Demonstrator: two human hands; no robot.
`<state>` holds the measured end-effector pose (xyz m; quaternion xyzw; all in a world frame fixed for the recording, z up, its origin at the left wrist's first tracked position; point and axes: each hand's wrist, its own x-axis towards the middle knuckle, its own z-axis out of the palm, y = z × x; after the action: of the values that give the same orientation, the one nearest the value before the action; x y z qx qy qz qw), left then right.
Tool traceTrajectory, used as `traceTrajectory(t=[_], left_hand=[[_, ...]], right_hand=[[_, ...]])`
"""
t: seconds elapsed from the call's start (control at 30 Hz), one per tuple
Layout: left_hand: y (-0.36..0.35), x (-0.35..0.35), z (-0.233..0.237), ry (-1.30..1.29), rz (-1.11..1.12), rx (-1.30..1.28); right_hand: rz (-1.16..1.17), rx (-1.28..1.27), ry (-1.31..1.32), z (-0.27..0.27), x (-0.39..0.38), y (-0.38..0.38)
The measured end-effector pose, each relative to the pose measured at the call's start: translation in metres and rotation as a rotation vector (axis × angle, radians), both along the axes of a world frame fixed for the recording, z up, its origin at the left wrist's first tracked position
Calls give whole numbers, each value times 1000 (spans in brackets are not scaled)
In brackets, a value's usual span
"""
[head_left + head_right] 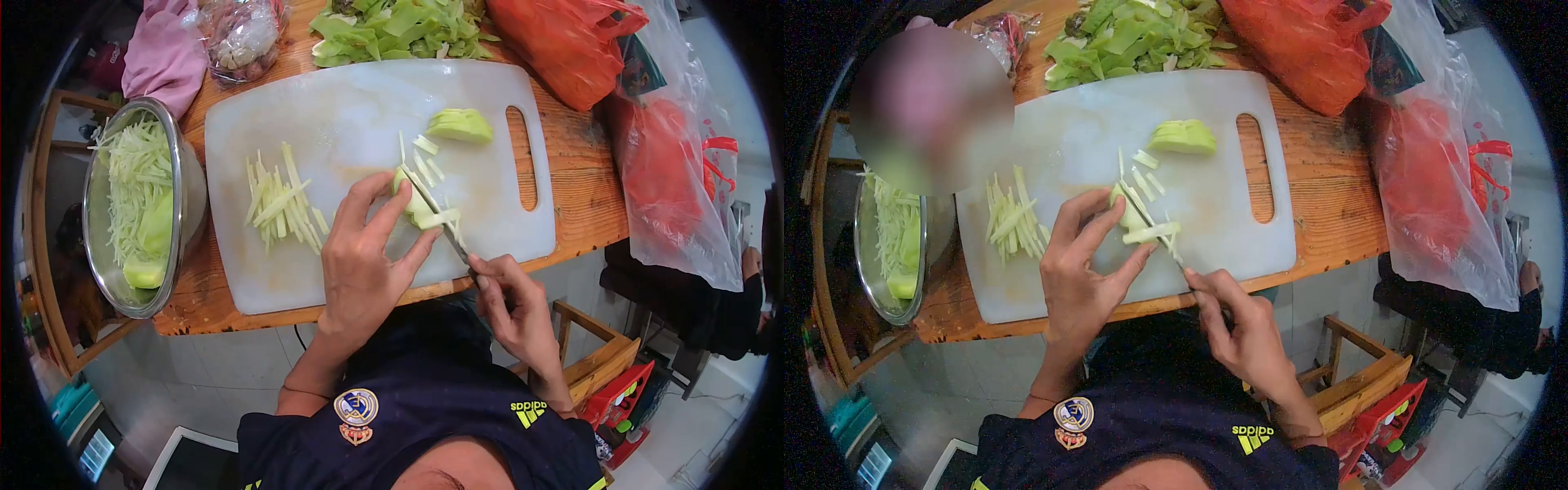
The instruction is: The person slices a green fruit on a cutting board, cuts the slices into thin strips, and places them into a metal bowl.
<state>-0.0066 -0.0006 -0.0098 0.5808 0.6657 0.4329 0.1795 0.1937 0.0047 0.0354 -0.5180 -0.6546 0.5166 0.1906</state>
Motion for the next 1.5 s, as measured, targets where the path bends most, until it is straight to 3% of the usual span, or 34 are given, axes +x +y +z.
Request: traceTrajectory(t=[0.1, 0.3, 0.4, 0.5, 0.6, 0.77, 1.03, 1.27, 1.5], left_hand=[[4, -2, 7, 45, -3, -7], [3, 0, 5, 29, 8, -14], [6, -2, 12, 19, 4, -43], [10, -5, 23, 41, -7, -48], [17, -7, 29, 101, 24, 10], [23, -13, 40, 150, 35, 114], [5, -58, 48, 436, -126, 90], [-23, -98, 42, 340, -89, -23], [-22, -103, 40, 358, -90, 16]], right_hand=[[-90, -271, 124, 0, 16, 7], [-45, -310, 155, 3, 30, 30], [-9, -256, 177, 6, 28, 40], [27, -19, 167, -5, 25, 46], [87, 218, -47, 4, 18, 54], [148, 478, -110, 7, 4, 58], [341, 578, -69, 20, -22, 67], [592, 677, -126, 20, -40, 69], [610, 657, -133, 18, -43, 67]])
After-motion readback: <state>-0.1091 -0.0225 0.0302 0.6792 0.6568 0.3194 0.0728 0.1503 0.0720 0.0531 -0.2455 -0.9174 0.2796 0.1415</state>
